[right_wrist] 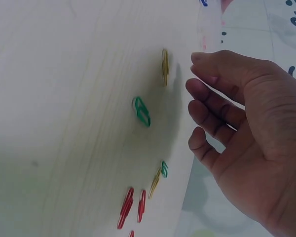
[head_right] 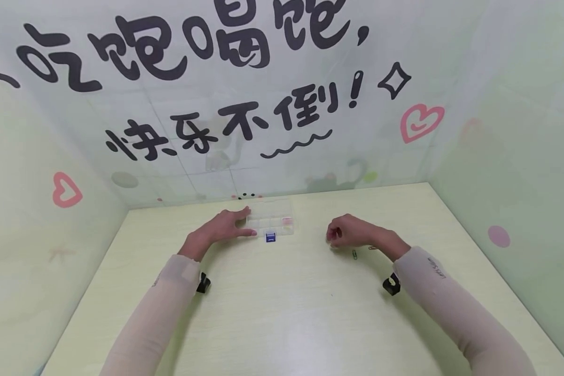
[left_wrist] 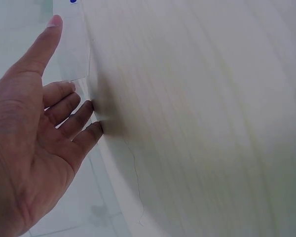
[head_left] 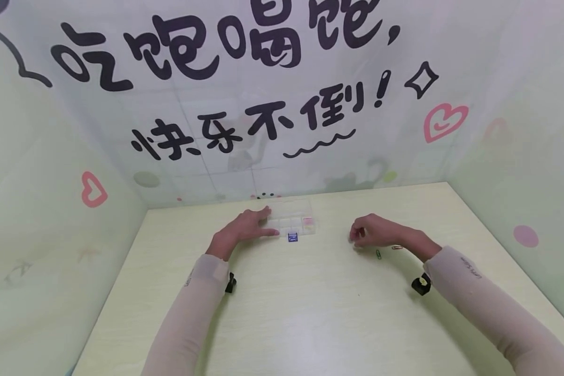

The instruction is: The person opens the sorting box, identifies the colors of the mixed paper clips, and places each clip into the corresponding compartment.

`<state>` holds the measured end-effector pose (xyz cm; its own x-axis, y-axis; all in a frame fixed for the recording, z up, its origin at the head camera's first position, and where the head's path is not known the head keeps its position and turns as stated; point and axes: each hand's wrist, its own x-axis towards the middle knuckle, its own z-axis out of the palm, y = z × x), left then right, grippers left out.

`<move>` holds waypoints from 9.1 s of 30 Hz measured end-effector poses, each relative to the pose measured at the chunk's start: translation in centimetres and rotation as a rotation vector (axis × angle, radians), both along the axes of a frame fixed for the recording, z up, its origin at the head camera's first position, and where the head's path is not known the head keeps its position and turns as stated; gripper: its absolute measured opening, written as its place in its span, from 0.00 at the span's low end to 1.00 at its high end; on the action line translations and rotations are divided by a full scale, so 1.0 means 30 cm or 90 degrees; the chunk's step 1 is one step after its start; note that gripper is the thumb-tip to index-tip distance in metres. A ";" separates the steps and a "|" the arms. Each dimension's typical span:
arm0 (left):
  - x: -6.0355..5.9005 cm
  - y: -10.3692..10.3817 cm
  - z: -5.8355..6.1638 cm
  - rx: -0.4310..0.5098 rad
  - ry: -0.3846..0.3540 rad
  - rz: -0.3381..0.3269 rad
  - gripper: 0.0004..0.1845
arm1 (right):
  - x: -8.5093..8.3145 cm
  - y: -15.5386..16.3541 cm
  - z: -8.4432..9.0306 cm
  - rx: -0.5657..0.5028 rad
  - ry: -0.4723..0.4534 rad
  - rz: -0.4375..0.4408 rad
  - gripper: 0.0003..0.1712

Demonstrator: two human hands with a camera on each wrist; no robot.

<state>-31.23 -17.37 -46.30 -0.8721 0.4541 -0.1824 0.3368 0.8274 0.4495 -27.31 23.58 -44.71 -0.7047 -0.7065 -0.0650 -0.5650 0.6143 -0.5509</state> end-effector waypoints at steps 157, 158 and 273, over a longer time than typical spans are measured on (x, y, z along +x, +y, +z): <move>-0.003 0.004 0.004 -0.014 -0.009 0.004 0.53 | -0.065 -0.015 0.028 -0.034 0.111 -0.106 0.07; -0.003 0.004 0.004 -0.013 -0.008 0.004 0.53 | -0.064 -0.003 0.026 -0.034 0.112 -0.108 0.07; -0.005 0.011 0.010 0.010 -0.013 0.010 0.54 | -0.081 -0.001 0.033 -0.073 0.102 -0.079 0.07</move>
